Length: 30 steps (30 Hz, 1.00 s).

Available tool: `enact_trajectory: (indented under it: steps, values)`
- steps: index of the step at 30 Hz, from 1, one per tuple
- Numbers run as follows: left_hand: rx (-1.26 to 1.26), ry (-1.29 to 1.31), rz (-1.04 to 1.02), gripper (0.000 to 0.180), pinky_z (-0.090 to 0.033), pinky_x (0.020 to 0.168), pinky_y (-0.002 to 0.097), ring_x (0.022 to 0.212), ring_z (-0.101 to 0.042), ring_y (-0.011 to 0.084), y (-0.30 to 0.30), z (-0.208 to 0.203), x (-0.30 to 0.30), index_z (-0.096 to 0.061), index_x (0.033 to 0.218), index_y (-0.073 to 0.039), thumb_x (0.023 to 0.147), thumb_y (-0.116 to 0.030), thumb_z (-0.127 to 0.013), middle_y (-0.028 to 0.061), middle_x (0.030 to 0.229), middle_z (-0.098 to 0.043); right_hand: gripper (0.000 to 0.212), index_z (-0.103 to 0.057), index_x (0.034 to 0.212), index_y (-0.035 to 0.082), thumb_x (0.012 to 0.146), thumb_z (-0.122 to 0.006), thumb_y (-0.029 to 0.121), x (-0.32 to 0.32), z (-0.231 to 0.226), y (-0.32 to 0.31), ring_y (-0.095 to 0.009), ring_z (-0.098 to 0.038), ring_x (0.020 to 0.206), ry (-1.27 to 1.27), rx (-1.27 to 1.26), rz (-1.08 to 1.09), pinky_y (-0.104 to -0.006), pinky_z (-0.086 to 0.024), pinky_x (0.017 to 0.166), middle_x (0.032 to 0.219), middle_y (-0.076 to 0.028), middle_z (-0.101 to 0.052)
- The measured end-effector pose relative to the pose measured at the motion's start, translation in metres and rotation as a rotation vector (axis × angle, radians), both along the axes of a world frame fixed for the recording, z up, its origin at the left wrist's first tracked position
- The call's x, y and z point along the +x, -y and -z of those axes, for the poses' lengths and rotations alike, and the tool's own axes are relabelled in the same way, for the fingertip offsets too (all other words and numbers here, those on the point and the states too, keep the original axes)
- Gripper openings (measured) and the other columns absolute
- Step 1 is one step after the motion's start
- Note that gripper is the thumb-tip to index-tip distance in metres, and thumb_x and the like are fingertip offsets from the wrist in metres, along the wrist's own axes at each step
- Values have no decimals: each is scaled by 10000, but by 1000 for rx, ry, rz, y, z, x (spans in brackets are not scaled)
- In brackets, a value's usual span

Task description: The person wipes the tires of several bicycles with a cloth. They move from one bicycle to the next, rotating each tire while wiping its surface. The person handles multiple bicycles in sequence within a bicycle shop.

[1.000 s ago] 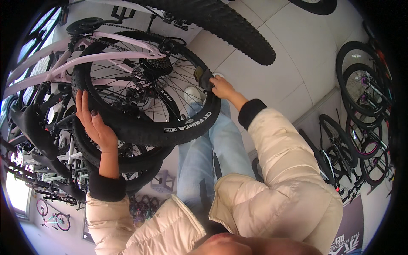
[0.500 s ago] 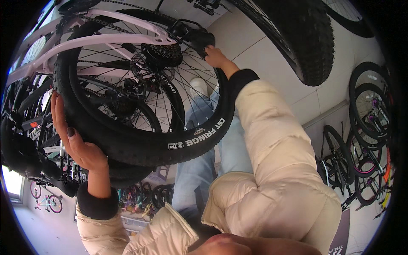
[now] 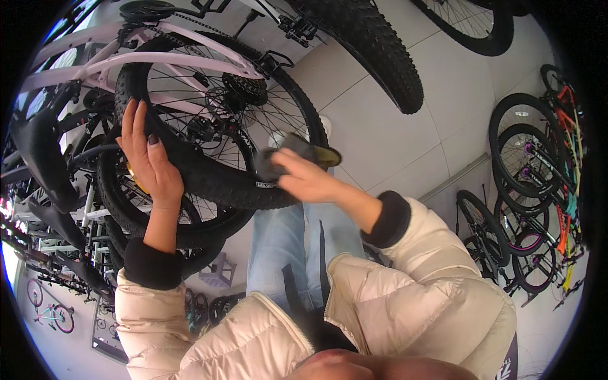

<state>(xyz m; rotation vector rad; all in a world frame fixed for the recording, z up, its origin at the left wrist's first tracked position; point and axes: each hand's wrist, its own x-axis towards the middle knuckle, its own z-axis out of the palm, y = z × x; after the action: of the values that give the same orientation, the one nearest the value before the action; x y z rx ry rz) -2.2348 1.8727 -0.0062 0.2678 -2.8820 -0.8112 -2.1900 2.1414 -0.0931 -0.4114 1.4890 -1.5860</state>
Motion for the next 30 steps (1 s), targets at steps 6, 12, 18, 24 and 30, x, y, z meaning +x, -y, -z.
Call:
enact_trajectory:
  steps: [6,12,18,24,30]
  values:
    - [89,-92,-13,603,-102,1114,427,1332,-336,318,1,4,3,-393,1362,24,915,-361,-265,172,1412,-406,340,-459,1126,-26,812,-483,102,-88,-39,165,-427,-419,1138,51,-141,322,-423,-349,993,1169,-277,-436]
    - [105,-129,-31,570,-109,1112,440,1337,-322,319,5,9,2,-399,1364,-6,897,-317,-303,172,1424,-384,408,-439,1198,-23,824,-495,128,-71,-25,140,-413,-455,1109,-167,-192,193,-402,-373,978,1150,-256,-437]
    - [49,-146,0,534,-104,1107,501,1306,-349,330,6,9,0,-445,1347,-59,887,-305,-331,136,1423,-391,402,-437,1163,-74,789,-470,69,25,12,-42,-364,-455,1077,-169,194,-35,-375,-377,948,1116,-206,-445]
    - [26,-143,-27,535,-126,1094,530,1312,-349,336,2,7,3,-456,1333,-61,876,-320,-356,133,1414,-403,408,-490,1175,-7,790,-507,126,53,108,-87,-399,-487,1103,-145,723,-86,-442,-410,926,1174,-232,-489]
    - [3,-168,-86,580,-133,1088,541,1317,-337,352,-2,5,3,-429,1340,-26,878,-367,-351,158,1414,-390,390,-581,1116,-12,774,-499,157,34,51,-25,-375,-503,1134,-12,640,107,-404,-397,966,1164,-233,-569]
